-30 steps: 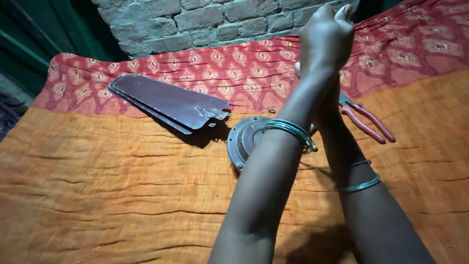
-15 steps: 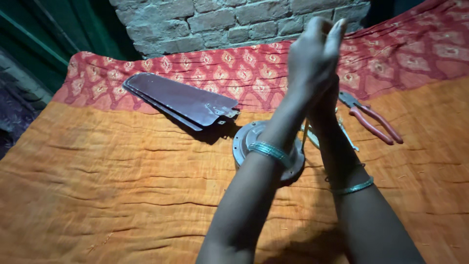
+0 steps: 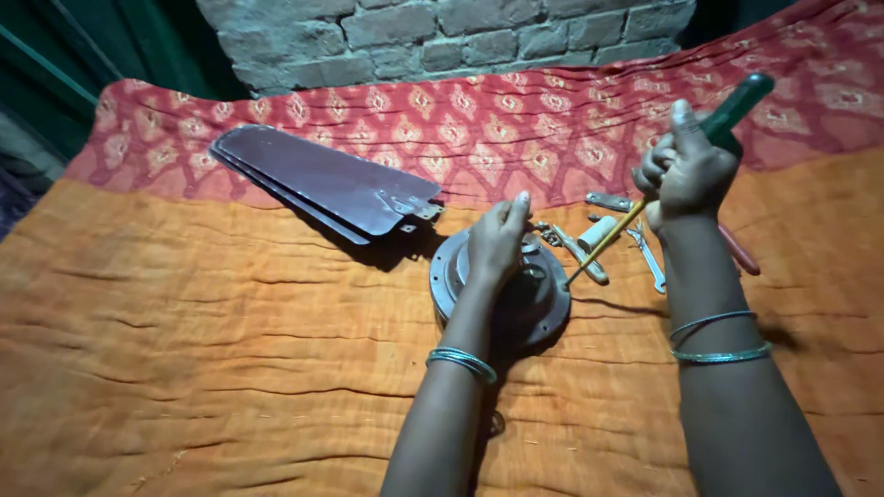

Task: The person removes the fan blades from the motor housing and then uses a screwdriver to loosen and remove several screws from the motor cap. The person then uses a small stick to clean the central shaft of the motor.

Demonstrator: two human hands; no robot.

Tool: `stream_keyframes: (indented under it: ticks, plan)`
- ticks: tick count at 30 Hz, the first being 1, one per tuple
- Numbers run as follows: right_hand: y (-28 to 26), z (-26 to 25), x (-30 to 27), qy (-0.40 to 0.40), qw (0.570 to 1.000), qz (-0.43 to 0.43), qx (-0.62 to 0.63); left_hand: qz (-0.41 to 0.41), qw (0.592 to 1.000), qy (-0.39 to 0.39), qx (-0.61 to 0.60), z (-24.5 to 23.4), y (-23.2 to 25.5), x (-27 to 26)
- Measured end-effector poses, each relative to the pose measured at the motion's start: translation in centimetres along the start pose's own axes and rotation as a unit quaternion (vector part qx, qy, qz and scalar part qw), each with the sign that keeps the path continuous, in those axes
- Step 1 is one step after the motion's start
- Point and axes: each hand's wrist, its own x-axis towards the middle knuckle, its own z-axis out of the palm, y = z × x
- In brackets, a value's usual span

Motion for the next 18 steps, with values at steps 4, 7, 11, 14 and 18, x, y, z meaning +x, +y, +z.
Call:
stream_keyframes:
  ticks: [4,7,11,14,18]
  plan:
    - [0.6,0.6,0.3,0.007,1.000,-0.014,-0.016,0.007,0.992,-0.013,-0.122,0.3,-1.2,0.9]
    - [1.1,1.4,0.1,0.002,1.000,-0.014,-0.020,-0.038,0.982,-0.011,-0.186,0.3,-1.1,0.3]
    - [1.2,2.4,-0.3,0.003,0.999,-0.037,-0.022,0.049,0.996,0.032,-0.073,-0.3,0.9,-0.3]
    - [1.0,2.7,-0.5,-0.008,0.999,-0.038,-0.029,0.206,0.972,0.091,0.067,-0.5,3.3,-0.9]
    - [0.7,2.9,-0.9,-0.019,0.999,-0.026,-0.025,0.337,0.935,0.000,0.111,1.6,5.4,-2.6]
